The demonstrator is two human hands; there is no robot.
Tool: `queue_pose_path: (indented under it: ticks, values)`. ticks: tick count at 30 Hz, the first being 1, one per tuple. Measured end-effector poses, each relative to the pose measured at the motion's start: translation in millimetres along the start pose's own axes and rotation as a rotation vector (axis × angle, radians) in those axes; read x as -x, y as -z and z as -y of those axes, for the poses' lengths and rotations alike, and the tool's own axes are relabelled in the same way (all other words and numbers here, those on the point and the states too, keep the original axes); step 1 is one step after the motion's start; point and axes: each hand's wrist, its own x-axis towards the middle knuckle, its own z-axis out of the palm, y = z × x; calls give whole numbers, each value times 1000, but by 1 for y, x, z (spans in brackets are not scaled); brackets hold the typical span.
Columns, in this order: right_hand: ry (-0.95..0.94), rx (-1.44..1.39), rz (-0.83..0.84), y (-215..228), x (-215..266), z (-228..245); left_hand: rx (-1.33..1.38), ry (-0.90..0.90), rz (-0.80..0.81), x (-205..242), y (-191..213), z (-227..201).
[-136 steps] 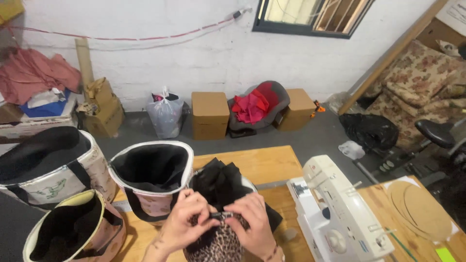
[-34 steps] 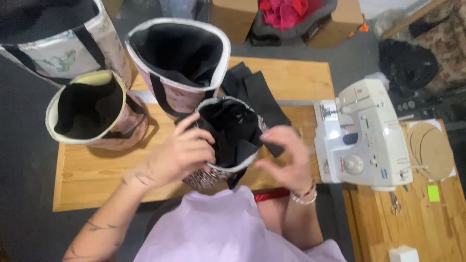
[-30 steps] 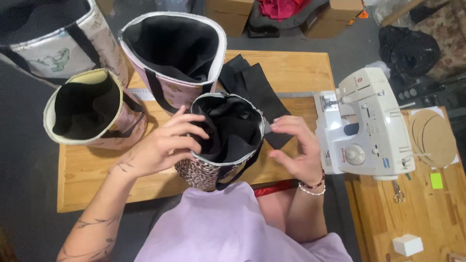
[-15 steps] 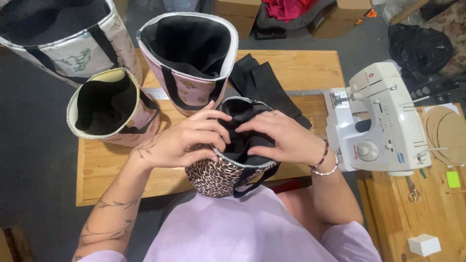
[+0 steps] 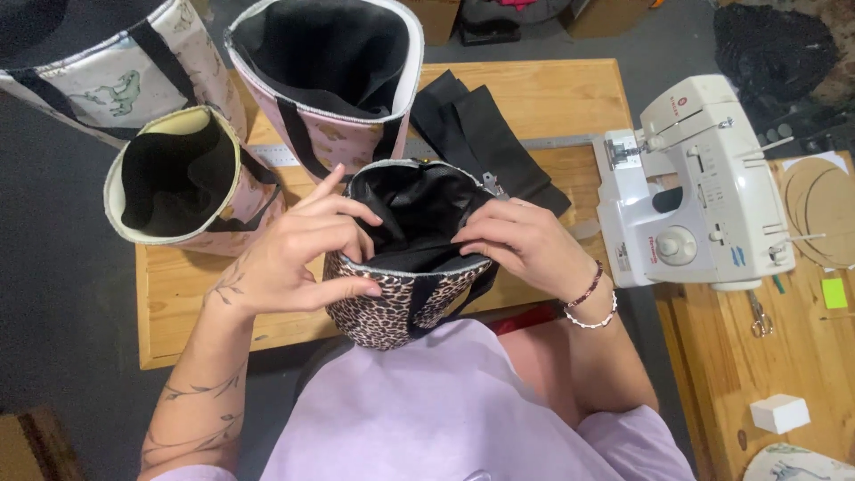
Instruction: Preparing a leopard-print bag lining by turning it inside out and aligning the edges for sewing.
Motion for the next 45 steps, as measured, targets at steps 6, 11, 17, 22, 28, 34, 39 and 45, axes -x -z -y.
queue_pose_path:
  ticks: [6,11,17,22,28,34,39,45]
  values:
    - [80,118,-106,-11,7,1,58,9,-33,6,-5,-3]
    - [124,195,-159,-14,7,5,55,6,-48,5,-1,-19]
    - [129,146,-219,-10,11,16,7,3,-73,10,3,-21]
    - [170,16,-208,-7,9,34,92,14,-84,15,9,-16]
    - [251,16,-157,-8,6,29,229,22,-108,19,0,-1]
    - [290,23,-34,-5,-4,40,234,-14,-136,22,-7,5]
    - [236,-199,-27,-8,6,32,210,-19,-190,37,1,13]
    - [190,-194,9,-17,13,31,257,44,-220,36,-8,12]
